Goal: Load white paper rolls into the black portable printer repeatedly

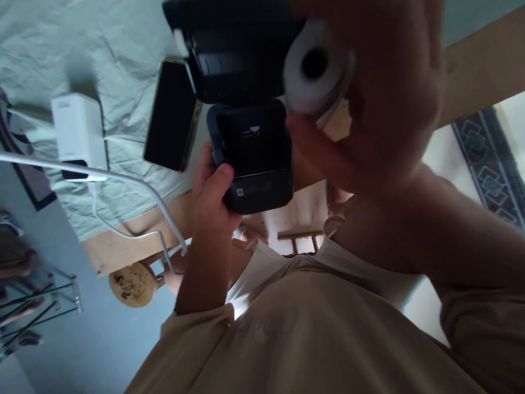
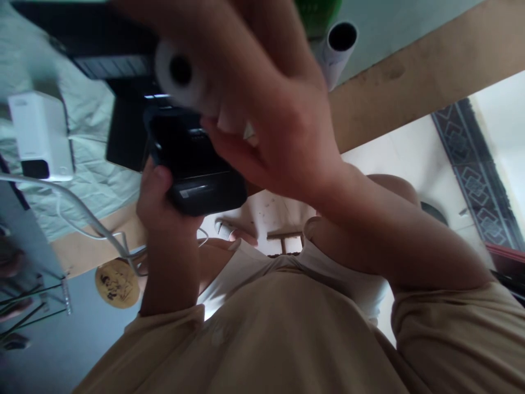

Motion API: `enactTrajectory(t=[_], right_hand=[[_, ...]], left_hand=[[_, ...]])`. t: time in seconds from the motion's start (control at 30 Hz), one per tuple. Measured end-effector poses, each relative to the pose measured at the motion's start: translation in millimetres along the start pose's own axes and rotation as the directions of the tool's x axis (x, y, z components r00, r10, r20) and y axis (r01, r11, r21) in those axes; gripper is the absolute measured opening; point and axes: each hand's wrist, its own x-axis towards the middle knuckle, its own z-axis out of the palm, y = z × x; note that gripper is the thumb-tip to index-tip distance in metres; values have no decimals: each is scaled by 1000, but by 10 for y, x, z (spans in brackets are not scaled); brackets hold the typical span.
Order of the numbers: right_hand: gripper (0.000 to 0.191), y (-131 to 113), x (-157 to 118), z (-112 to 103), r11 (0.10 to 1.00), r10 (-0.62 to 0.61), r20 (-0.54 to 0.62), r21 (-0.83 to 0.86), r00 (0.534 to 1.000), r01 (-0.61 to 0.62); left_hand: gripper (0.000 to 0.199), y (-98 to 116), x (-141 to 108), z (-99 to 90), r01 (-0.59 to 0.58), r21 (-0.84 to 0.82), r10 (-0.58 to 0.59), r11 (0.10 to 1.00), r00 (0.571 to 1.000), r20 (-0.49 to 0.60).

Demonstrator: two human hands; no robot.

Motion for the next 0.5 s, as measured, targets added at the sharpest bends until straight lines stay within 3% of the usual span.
enactTrajectory(t=[0.1, 0.17, 0.33, 0.43, 0.5], right_hand=[[47, -34, -54, 49, 933, -275, -16, -248, 961, 262], [47, -16, -78, 115, 897, -342, 18, -291, 939, 333], [29, 40, -82, 253, 888, -255, 58, -382, 965, 258], [21, 52, -58, 242, 873, -157, 158, -440, 975, 212], [24, 47, -57, 213, 872, -190, 189, -419, 964, 254]], left_hand=[[35, 5, 7, -6, 2, 18, -3, 1000, 1000, 14], [33, 14, 4, -8, 1, 18, -1, 1000, 1000, 17], [35, 40, -8, 17, 31, 30, -31, 999, 999, 12], [35, 43, -15, 37, 50, -10, -50, 999, 999, 15], [36, 40, -18, 43, 70, -45, -69, 997, 997, 22]])
